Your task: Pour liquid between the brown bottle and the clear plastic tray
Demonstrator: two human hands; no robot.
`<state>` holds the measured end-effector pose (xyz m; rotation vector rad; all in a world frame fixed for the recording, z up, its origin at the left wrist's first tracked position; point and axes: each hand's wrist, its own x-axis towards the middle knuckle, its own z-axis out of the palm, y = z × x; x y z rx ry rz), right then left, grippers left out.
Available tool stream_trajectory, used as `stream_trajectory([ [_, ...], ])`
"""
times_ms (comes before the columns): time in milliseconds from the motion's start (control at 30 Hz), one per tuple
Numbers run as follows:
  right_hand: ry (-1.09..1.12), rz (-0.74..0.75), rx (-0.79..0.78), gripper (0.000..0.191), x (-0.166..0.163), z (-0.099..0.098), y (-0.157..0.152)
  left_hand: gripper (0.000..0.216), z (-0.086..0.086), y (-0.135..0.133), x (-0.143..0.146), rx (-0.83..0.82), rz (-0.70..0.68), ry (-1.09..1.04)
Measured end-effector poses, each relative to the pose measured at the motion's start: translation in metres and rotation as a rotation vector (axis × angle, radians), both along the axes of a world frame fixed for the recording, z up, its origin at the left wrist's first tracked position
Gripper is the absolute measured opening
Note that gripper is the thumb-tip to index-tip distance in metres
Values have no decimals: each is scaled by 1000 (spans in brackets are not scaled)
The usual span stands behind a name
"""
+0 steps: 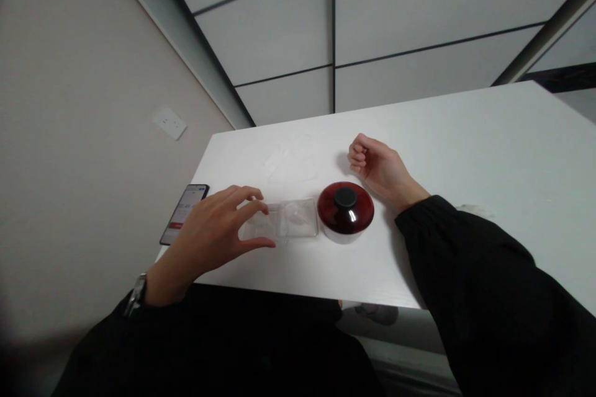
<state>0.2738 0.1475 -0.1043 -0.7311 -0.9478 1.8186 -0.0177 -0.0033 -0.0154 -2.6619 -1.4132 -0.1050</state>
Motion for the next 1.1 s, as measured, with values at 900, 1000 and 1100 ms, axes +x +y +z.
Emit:
stream_trajectory([
  [900, -8, 4, 14, 45, 1, 0, 0, 8, -1, 0, 6, 42, -70, -26],
  [1000, -8, 12, 23, 45, 1, -1, 1, 9, -2, -1, 10, 57, -95, -43],
  [1100, 0, 17, 27, 47, 2, -2, 2, 6, 4, -2, 9, -7, -153, -230],
])
